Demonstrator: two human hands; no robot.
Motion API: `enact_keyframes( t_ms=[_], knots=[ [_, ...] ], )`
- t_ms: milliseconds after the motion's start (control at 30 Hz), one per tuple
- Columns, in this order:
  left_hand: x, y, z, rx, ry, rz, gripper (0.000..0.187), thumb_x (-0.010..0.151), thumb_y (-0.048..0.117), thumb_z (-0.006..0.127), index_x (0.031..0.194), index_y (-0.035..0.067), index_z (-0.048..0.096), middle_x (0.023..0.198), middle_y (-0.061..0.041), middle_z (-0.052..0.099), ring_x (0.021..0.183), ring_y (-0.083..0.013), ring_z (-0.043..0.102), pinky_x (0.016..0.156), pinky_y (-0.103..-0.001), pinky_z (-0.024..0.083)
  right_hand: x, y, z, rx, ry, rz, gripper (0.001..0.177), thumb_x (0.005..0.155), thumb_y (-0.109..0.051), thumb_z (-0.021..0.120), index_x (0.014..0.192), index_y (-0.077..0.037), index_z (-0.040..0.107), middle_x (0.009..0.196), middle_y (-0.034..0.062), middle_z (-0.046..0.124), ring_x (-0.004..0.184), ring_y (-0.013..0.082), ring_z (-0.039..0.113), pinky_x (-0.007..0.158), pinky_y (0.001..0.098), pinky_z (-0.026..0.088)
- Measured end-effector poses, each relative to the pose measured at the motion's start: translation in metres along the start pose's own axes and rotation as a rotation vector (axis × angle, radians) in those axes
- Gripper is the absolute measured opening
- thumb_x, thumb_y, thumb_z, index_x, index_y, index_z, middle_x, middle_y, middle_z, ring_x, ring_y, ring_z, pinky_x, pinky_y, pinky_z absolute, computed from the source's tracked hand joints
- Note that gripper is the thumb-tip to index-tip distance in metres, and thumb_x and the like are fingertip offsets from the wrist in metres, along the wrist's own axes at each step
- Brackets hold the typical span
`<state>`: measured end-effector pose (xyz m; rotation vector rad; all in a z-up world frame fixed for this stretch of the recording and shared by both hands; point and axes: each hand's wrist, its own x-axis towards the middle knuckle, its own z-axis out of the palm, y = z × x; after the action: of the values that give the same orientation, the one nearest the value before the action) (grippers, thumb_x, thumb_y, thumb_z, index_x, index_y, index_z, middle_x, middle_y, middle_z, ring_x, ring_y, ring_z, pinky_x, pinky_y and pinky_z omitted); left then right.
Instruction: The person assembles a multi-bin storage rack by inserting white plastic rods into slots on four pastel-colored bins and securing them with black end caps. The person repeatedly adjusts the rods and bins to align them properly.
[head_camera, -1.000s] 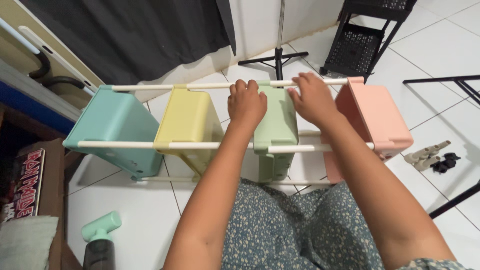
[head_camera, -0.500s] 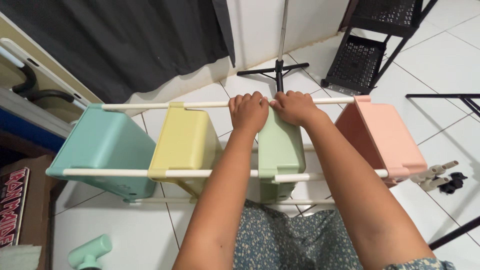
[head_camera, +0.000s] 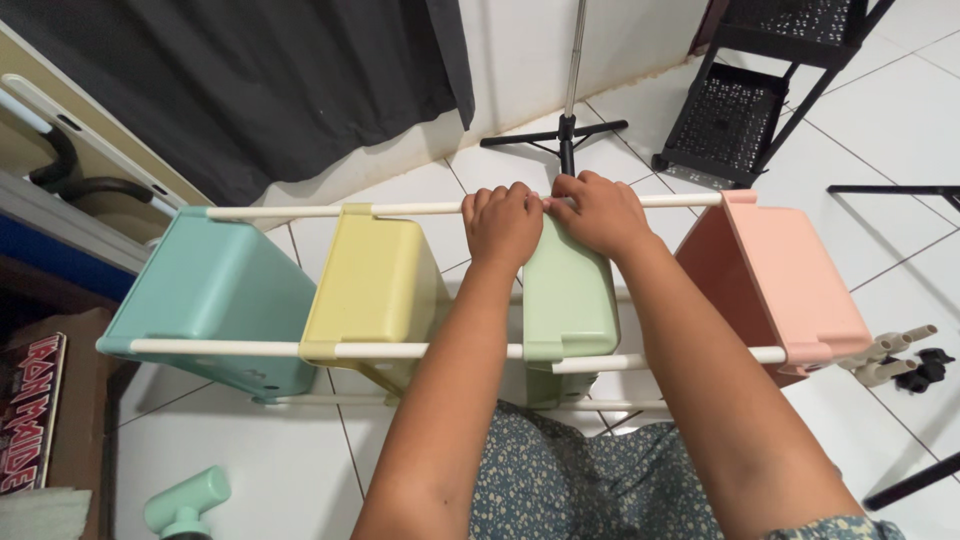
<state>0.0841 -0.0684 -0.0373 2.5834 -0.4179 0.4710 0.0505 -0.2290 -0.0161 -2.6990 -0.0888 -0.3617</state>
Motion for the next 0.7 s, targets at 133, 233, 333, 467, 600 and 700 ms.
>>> enact_keyframes(
  t_ms=[133, 233, 333, 467, 600, 700],
  knots=[
    [0.0, -0.001, 0.001, -0.01, 0.011, 0.007, 0.032, 0.099, 0.035, 0.049, 0.1, 0.015, 0.074, 0.1, -0.006, 0.073, 0.107, -0.0256, 0.059, 0.108, -0.044, 0.031, 0.006, -0.004, -0.009, -0.001, -0.076, 0.04, 0.043, 0.092, -0.06, 0.058, 0.107, -0.023, 0.072, 0.099, 0.0082, 0.072, 0.095, 0.0336, 0.068, 0.081, 0.0472, 0.051],
    [0.0, -0.001, 0.001, -0.011, 0.0, -0.004, 0.033, 0.1, 0.035, 0.048, 0.102, 0.015, 0.073, 0.103, -0.006, 0.073, 0.108, -0.0255, 0.058, 0.11, -0.044, 0.03, 0.009, -0.005, -0.013, -0.035, -0.164, 0.058, 0.046, 0.093, -0.063, 0.054, 0.109, -0.023, 0.071, 0.096, 0.0077, 0.074, 0.096, 0.0313, 0.069, 0.082, 0.0459, 0.052],
    [0.0, 0.0, -0.001, -0.01, -0.025, -0.016, 0.033, 0.099, 0.035, 0.047, 0.104, 0.015, 0.073, 0.105, -0.006, 0.072, 0.11, -0.0254, 0.057, 0.111, -0.044, 0.028, 0.013, -0.007, -0.02, -0.092, -0.239, 0.06, 0.05, 0.093, -0.067, 0.048, 0.11, -0.026, 0.071, 0.092, 0.0072, 0.075, 0.095, 0.0298, 0.07, 0.081, 0.0452, 0.052],
    [0.0, 0.0, -0.004, -0.007, -0.057, -0.029, 0.033, 0.1, 0.035, 0.045, 0.105, 0.015, 0.072, 0.106, -0.006, 0.071, 0.112, -0.0253, 0.056, 0.112, -0.044, 0.027, 0.015, -0.009, -0.027, -0.156, -0.328, 0.111, 0.055, 0.093, -0.073, 0.043, 0.109, -0.029, 0.072, 0.09, 0.0064, 0.075, 0.093, 0.0286, 0.071, 0.08, 0.044, 0.053],
    [0.001, 0.0, -0.004, -0.012, -0.04, -0.02, 0.033, 0.1, 0.034, 0.045, 0.105, 0.015, 0.072, 0.107, -0.006, 0.071, 0.112, -0.0254, 0.056, 0.112, -0.045, 0.027, 0.016, -0.008, -0.026, -0.145, -0.332, 0.124, 0.055, 0.091, -0.074, 0.044, 0.11, -0.03, 0.071, 0.089, 0.006, 0.075, 0.092, 0.0282, 0.071, 0.078, 0.0437, 0.053],
    [0.0, 0.001, -0.003, -0.001, -0.047, -0.02, 0.033, 0.1, 0.034, 0.044, 0.105, 0.016, 0.072, 0.107, -0.006, 0.071, 0.112, -0.0255, 0.056, 0.112, -0.044, 0.028, 0.015, -0.006, -0.023, -0.144, -0.321, 0.136, 0.058, 0.09, -0.076, 0.045, 0.111, -0.03, 0.073, 0.09, 0.0063, 0.077, 0.093, 0.0285, 0.071, 0.079, 0.0429, 0.053]
  ],
)
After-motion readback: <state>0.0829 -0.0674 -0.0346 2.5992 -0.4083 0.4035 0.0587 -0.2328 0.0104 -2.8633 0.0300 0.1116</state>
